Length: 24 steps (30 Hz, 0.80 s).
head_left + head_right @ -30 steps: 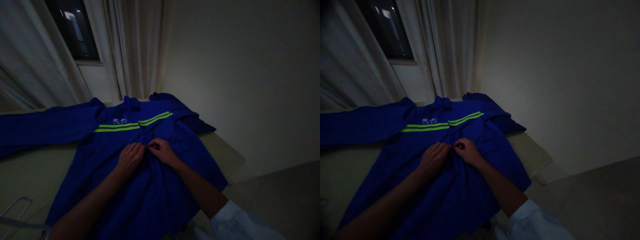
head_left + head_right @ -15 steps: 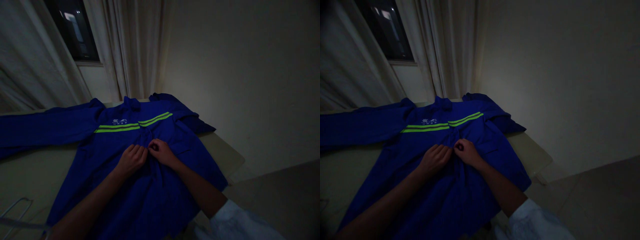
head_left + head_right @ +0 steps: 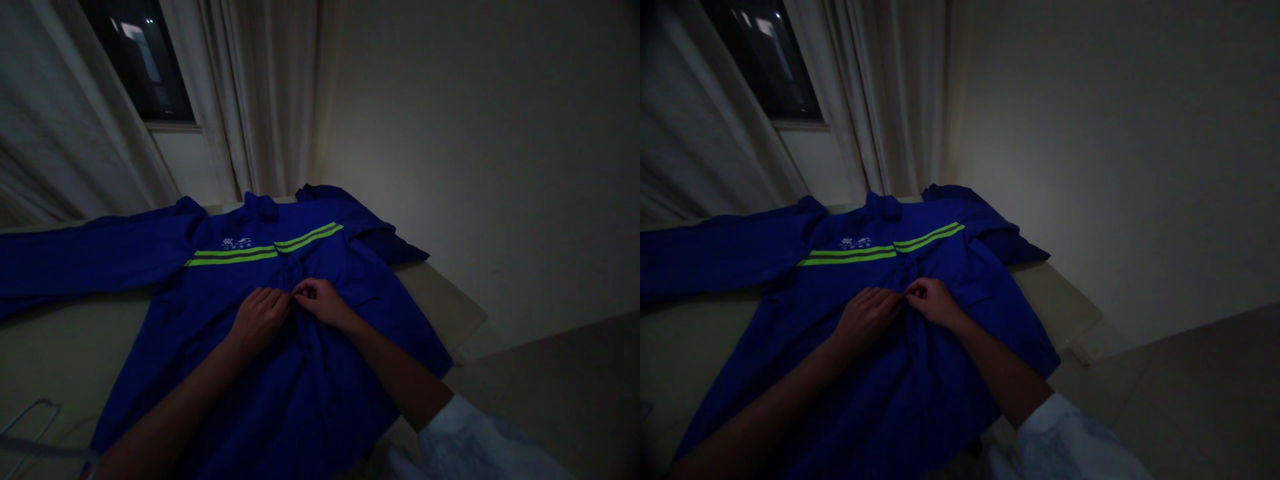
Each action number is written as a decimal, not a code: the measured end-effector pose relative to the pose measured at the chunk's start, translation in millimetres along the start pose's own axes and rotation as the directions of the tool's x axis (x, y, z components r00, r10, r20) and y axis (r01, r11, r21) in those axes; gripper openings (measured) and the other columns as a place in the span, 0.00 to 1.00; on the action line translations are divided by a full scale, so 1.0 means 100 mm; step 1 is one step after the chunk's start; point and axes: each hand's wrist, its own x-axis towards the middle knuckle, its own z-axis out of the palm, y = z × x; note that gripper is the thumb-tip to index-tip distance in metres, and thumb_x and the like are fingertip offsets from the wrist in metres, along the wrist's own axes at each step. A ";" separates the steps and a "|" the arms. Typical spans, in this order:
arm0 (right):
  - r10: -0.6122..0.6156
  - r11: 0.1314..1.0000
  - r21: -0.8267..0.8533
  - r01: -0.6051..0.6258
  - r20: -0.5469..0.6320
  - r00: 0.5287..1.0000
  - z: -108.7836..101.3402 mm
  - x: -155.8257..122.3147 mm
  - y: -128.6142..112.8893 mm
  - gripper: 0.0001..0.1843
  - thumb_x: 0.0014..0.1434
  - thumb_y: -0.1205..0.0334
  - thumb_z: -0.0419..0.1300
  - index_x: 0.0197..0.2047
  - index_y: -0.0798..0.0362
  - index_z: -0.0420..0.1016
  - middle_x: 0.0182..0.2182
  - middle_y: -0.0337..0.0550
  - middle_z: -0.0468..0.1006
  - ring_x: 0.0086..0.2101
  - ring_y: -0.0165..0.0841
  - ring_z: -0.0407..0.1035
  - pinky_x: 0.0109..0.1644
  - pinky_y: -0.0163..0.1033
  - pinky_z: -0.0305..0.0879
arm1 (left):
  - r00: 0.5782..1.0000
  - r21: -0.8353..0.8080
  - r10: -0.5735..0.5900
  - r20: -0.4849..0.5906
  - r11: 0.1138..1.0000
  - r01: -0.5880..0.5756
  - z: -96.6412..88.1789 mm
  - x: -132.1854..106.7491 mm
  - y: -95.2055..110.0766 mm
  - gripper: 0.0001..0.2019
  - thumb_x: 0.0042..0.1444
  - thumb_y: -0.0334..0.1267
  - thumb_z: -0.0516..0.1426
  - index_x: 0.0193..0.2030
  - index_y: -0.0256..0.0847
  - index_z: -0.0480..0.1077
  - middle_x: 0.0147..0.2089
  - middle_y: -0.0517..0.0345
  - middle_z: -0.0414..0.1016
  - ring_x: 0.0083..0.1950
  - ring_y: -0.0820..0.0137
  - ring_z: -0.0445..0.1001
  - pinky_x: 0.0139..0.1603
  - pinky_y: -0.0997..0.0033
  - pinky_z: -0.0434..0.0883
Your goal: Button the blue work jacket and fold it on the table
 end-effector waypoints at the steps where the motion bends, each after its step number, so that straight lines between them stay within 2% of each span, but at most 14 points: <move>1: -0.006 1.000 -0.006 0.006 -0.006 1.000 0.00 0.00 0.00 0.07 0.58 0.67 0.65 0.41 0.55 0.83 0.25 0.32 0.70 0.27 0.26 0.62 0.30 0.31 0.56 | 1.000 0.002 -0.011 0.015 1.000 0.011 -0.01 0.01 0.01 0.08 0.69 0.33 0.54 0.39 0.43 0.72 0.35 0.55 0.78 0.38 0.63 0.73 0.42 0.60 0.63; 5: -0.027 0.999 -0.034 0.026 -0.037 0.999 0.02 -0.01 0.02 0.06 0.57 0.66 0.66 0.39 0.55 0.82 0.26 0.32 0.69 0.28 0.26 0.62 0.31 0.32 0.56 | 1.000 0.096 0.011 0.025 0.995 -0.013 -0.05 0.01 0.03 0.09 0.68 0.30 0.54 0.36 0.42 0.72 0.33 0.55 0.76 0.35 0.62 0.72 0.39 0.59 0.62; 8: -0.017 1.000 -0.004 0.017 -0.040 0.999 0.02 0.00 0.04 0.06 0.57 0.65 0.66 0.39 0.55 0.82 0.26 0.33 0.69 0.28 0.27 0.62 0.31 0.32 0.56 | 0.992 0.176 0.115 -0.054 0.979 -0.104 -0.09 0.00 0.05 0.10 0.68 0.27 0.53 0.37 0.41 0.72 0.32 0.55 0.75 0.34 0.63 0.71 0.37 0.59 0.62; 11: -0.002 0.998 0.067 0.004 -0.036 0.999 0.01 0.02 0.04 0.06 0.56 0.62 0.67 0.37 0.55 0.81 0.24 0.32 0.69 0.27 0.27 0.61 0.31 0.33 0.54 | 0.951 0.250 0.256 -0.172 0.945 -0.209 -0.14 0.00 0.05 0.09 0.68 0.26 0.53 0.40 0.39 0.72 0.33 0.56 0.75 0.33 0.65 0.69 0.36 0.60 0.62; 14: 0.024 0.990 0.141 -0.020 -0.032 0.999 0.00 0.03 0.02 0.06 0.54 0.60 0.67 0.34 0.54 0.80 0.25 0.33 0.70 0.28 0.28 0.62 0.32 0.34 0.55 | 0.914 0.252 0.331 -0.234 0.929 -0.272 -0.19 0.01 0.01 0.07 0.69 0.26 0.54 0.43 0.37 0.73 0.33 0.56 0.76 0.34 0.66 0.70 0.36 0.61 0.62; 20: 0.133 0.944 0.297 -0.142 0.052 0.990 0.02 0.02 -0.01 0.04 0.51 0.62 0.66 0.30 0.53 0.79 0.26 0.34 0.75 0.30 0.29 0.65 0.38 0.35 0.59 | 0.859 0.112 0.473 -0.197 0.881 -0.460 -0.17 0.04 -0.19 0.06 0.70 0.29 0.54 0.44 0.39 0.72 0.36 0.59 0.76 0.34 0.68 0.69 0.37 0.64 0.63; 22: 0.121 0.945 0.295 -0.139 0.081 0.989 0.03 0.03 0.00 0.04 0.51 0.62 0.66 0.30 0.54 0.78 0.24 0.33 0.73 0.28 0.28 0.63 0.35 0.34 0.57 | 0.861 0.060 0.481 -0.164 0.876 -0.478 -0.15 0.05 -0.25 0.06 0.70 0.30 0.53 0.46 0.39 0.72 0.36 0.59 0.75 0.34 0.68 0.68 0.37 0.64 0.63; 24: 0.101 0.951 0.281 -0.125 0.099 0.990 0.03 0.03 0.02 0.05 0.53 0.61 0.66 0.31 0.54 0.78 0.22 0.31 0.69 0.26 0.27 0.59 0.32 0.34 0.53 | 0.885 0.013 0.451 -0.116 0.891 -0.453 -0.14 0.06 -0.28 0.06 0.70 0.29 0.53 0.45 0.40 0.71 0.36 0.59 0.75 0.34 0.68 0.69 0.37 0.64 0.63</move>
